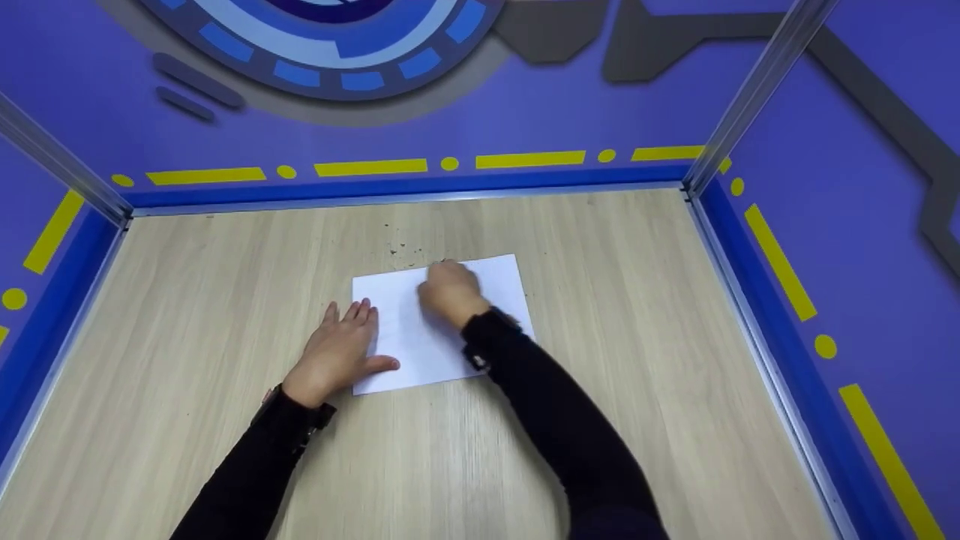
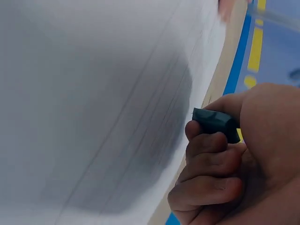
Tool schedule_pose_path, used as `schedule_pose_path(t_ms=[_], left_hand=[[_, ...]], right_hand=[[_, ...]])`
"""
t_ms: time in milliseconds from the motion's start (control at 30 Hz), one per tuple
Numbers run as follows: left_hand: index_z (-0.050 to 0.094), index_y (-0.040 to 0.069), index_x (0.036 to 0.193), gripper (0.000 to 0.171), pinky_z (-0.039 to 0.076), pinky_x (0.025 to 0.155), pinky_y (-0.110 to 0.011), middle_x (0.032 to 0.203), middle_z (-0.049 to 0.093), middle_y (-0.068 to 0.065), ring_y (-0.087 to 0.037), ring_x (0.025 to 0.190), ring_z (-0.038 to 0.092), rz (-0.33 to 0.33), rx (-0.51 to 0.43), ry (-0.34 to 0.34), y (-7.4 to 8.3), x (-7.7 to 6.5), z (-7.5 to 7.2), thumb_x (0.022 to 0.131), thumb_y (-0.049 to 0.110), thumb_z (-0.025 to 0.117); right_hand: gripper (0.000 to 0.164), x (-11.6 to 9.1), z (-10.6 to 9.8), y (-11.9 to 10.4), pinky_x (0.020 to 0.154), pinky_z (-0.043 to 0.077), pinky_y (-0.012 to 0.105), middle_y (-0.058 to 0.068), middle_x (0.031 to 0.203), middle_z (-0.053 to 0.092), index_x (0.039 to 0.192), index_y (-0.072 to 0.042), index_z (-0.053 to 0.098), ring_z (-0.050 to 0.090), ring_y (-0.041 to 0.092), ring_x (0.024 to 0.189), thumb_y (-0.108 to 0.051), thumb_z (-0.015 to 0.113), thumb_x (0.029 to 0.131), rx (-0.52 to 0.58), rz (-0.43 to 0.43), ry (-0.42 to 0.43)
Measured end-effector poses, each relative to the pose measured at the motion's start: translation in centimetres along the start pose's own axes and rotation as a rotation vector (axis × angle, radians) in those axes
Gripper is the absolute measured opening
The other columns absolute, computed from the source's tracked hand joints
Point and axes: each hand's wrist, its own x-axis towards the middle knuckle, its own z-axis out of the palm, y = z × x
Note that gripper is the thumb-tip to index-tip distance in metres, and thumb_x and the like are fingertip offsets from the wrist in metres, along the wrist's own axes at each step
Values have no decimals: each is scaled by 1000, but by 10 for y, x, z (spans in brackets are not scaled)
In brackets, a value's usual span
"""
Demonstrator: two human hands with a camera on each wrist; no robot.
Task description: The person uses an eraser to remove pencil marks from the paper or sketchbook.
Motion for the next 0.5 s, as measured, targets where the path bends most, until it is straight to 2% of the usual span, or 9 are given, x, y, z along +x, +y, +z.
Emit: schedule_pose_path(t_ms=[100,233,367,500], left_hand=[[45,-7,164,114,22,139,-65,174,42,-28,-41,165,41,11,7,24,-2,-1,1,91,75,75],[44,-7,165,114,22,139,-65,173,42,-28,-41,165,41,14,2,30,-2,-2,2,91,75,75],[45,-7,164,114,23,138,-65,173,43,-28,-41,164,42,10,3,33,-1,-3,2,91,74,76],[46,-7,164,113,24,138,-65,173,44,-27,-41,164,43,4,8,33,-2,-2,0,90,74,76]], right_hand=[[34,8,15,-31,100,63,55,25,116,79,105,2,78,76,42,108,-28,62,106,-15,-51,-7],[34,16,31,-51,99,64,57,25,115,79,106,4,80,76,42,109,-25,62,104,-45,-89,22],[30,18,34,-46,97,64,55,24,113,80,97,2,79,76,41,106,-23,63,103,-13,-79,42],[27,17,24,-24,94,63,54,21,105,79,88,-2,75,74,39,100,-22,63,102,59,-53,50]])
